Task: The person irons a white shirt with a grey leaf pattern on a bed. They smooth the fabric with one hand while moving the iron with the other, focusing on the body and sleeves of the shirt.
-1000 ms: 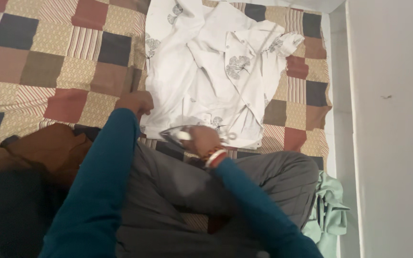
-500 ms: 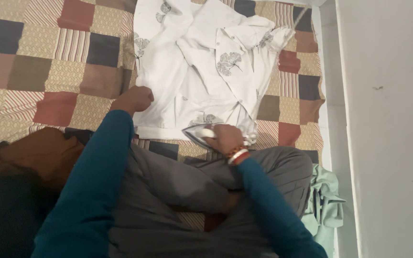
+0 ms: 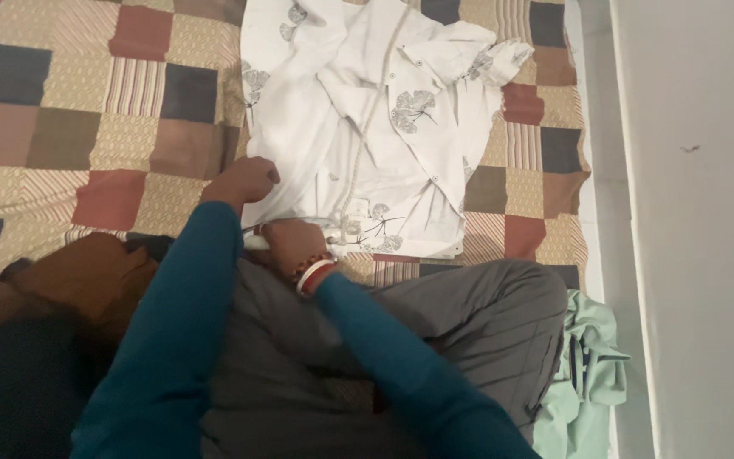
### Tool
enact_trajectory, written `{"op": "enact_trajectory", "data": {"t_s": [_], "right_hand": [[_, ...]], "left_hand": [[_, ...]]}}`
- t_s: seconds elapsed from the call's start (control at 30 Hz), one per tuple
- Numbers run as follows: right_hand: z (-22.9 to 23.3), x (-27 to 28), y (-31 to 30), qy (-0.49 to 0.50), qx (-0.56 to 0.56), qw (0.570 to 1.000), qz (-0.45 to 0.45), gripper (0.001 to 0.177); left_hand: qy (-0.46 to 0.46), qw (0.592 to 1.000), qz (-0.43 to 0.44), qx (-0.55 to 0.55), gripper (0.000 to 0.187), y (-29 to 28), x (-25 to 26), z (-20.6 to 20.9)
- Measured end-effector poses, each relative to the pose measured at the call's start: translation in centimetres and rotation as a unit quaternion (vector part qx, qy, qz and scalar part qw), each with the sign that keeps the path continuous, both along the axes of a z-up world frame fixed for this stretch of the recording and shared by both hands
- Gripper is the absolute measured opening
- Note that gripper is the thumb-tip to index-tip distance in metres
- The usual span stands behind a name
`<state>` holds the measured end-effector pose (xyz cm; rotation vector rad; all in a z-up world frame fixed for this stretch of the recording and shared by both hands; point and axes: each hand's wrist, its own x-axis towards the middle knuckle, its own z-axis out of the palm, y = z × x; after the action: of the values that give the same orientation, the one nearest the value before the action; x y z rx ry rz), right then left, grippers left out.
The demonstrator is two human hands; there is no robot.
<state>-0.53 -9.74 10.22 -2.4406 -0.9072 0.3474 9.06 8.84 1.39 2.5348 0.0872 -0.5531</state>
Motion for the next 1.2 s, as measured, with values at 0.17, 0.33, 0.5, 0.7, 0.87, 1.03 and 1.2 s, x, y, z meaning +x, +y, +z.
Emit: {"op": "enact_trajectory", "data": {"t_s": [0.17,0.33,0.5,0.7,0.87,1.03,1.2], "right_hand": [[-0.9,0.0,-1.8,0.005,-0.061,0.998,-0.009,0.035],[1.3,1.0,-8.3,0.040,-0.156,0.986,-0.035,0.033],[1.1,3.5,-15.6,0.067,-0.223,0.970,-0.064,0.036],[0.9,4.3,-20.6,-0.059,-0.135,0.986,-0.079,0.037],[1.9,4.0,-16.3,0.010,-0.182,0.982,-0.057,0.038],[2.0,2.4,-9.0,-0.025,-0.112,0.993,-0.032,0.038],[1.2,1.5,-2.4,-0.008,-0.137,0.990,-0.019,0.035]], "left_hand": [[0.005,1.000,-0.007,-0.013,0.031,0.8,0.3,-1.3],[0.014,1.000,-0.002,-0.021,0.033,0.8,0.3,-1.3],[0.033,0.999,0.008,-0.012,0.034,0.4,0.1,-0.4],[0.041,0.999,0.003,0.011,0.037,-0.3,-0.3,1.6],[0.057,0.998,0.008,0.017,0.036,-0.8,-0.1,1.9],[0.033,0.999,0.000,0.021,0.035,-0.5,0.2,0.9],[0.018,0.999,-0.024,0.032,0.034,-0.5,0.3,0.3]]}}
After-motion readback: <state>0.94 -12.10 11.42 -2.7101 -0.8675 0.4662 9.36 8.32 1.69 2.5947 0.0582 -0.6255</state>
